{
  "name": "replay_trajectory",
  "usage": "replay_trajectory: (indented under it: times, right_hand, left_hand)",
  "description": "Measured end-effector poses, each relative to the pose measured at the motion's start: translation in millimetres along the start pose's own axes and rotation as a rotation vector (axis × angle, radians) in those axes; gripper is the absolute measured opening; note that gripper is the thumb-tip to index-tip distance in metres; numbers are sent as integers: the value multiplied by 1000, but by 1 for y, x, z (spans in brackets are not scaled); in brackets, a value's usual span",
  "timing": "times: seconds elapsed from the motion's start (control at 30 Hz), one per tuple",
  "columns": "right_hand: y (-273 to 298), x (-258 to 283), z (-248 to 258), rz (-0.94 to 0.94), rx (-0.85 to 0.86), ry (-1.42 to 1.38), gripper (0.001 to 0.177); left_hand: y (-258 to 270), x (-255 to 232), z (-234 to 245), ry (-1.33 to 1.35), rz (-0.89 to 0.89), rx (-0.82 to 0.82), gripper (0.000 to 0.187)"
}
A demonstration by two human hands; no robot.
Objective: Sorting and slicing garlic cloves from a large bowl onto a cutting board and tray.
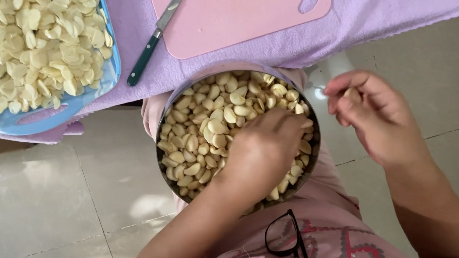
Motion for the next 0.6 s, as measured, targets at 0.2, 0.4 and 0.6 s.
replay_trajectory:
  times: [0.2, 0.4, 0.6]
  right_hand:
    - [2, 16, -34, 106, 157, 300, 32]
    - [1, 6, -43, 114, 33, 163, 20]
    - [-5, 24, -59, 235, 17, 165, 25]
  left_hand:
    - [1, 8, 35, 797, 452, -13, 13]
    - [5, 10, 33, 894, 587, -68, 11]
    - [7, 17, 32, 807, 579, -204, 12]
Point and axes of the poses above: each hand's wrist, its own y-axis away from the middle knuckle, its own z-axis out of the back of the hand, x = y × z, the point moved 4 cm from there along -y, towards the middle knuckle, and after that the axes turned 5 degrees about -y, right-handed, at the moved point
